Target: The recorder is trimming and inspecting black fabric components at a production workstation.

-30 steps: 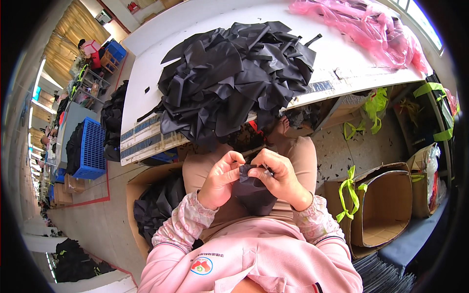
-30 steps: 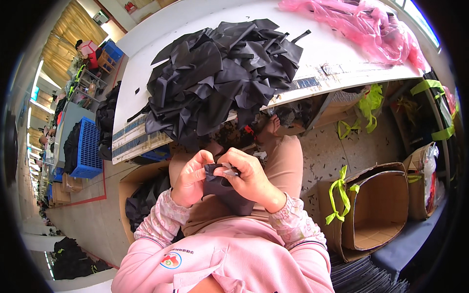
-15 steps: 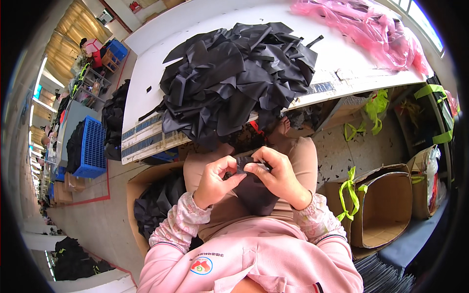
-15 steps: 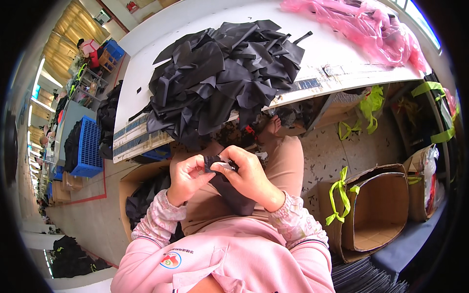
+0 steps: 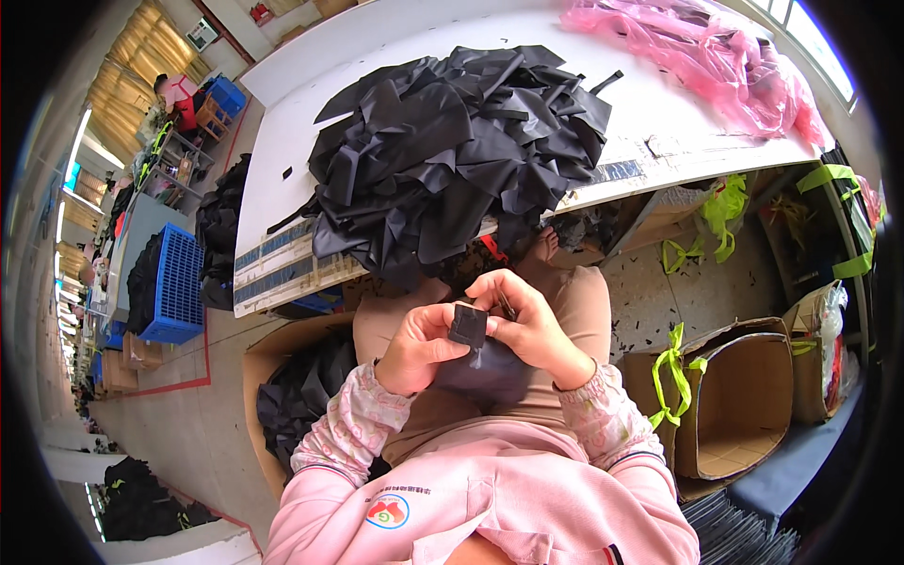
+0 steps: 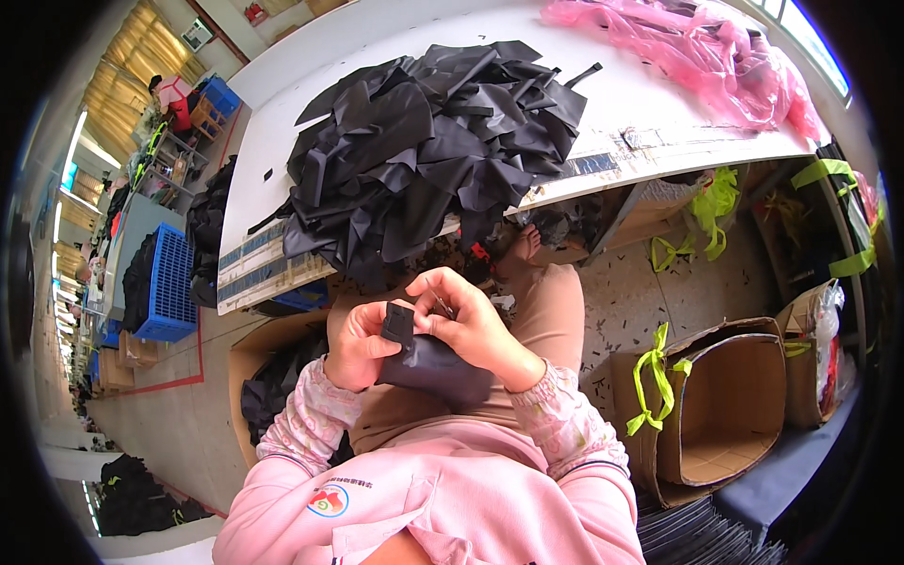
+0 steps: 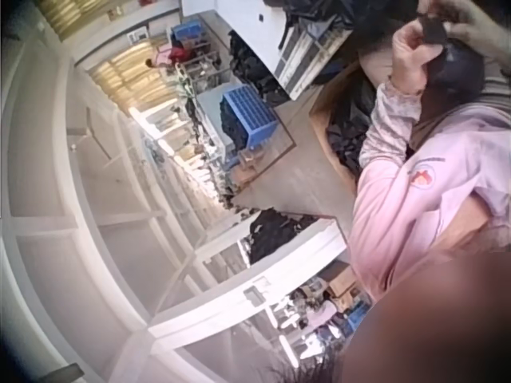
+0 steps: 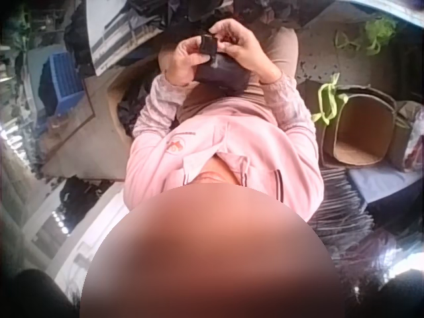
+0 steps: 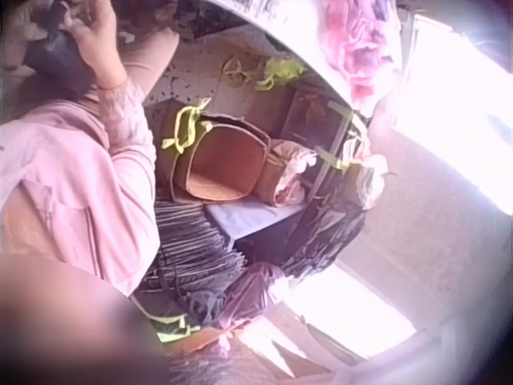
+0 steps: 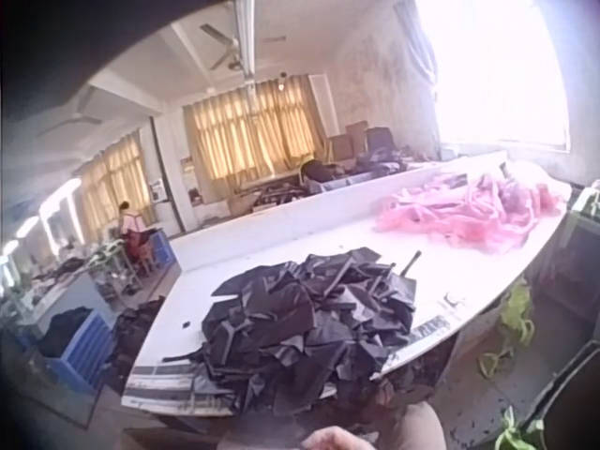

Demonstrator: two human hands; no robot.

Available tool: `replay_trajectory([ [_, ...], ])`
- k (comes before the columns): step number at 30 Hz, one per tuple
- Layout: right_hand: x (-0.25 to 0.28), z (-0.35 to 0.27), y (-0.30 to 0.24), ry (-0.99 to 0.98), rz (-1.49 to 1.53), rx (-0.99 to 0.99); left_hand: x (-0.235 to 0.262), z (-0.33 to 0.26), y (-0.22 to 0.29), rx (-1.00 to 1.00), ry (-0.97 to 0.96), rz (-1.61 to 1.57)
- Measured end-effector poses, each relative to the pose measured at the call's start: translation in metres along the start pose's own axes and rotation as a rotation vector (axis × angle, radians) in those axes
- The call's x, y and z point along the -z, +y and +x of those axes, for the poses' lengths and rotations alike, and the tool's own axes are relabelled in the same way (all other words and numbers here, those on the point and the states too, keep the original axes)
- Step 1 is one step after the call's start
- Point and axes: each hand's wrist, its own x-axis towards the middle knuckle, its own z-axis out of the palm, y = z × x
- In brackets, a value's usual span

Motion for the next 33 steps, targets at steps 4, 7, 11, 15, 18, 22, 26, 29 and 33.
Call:
replay_trajectory([
  [4,0.004,0.003,0.009,0.320,-0.594,0.245,0.000,-0.003,-0.005,-0.189,0.146,0.063],
  [7,0.008,-0.002,0.003,0.446,-0.749,0.376,0.001,0.001,-0.011,-0.315,0.246,0.147],
  [11,-0.004,-0.022,0.002,0.254,-0.420,0.096,0.002,0.000,-0.017,-0.450,0.318,0.299],
  [15,-0.017,-0.032,0.000,0.047,0.007,-0.250,0.007,0.001,-0.027,-0.500,0.352,0.345],
  [18,-0.020,-0.032,0.006,0.001,0.091,-0.262,0.008,-0.003,-0.032,-0.478,0.366,0.343],
  [22,-0.026,-0.028,0.010,0.039,0.057,-0.244,0.006,-0.004,-0.036,-0.488,0.365,0.341],
  [26,-0.024,-0.026,0.019,0.119,-0.300,-0.049,0.009,-0.005,-0.040,-0.457,0.343,0.323],
  [29,-0.023,-0.026,0.018,0.136,-0.493,0.078,0.009,-0.006,-0.042,-0.432,0.339,0.324],
  [33,-0.026,-0.024,0.014,0.183,-0.561,0.152,0.009,-0.008,-0.045,-0.429,0.344,0.373],
])
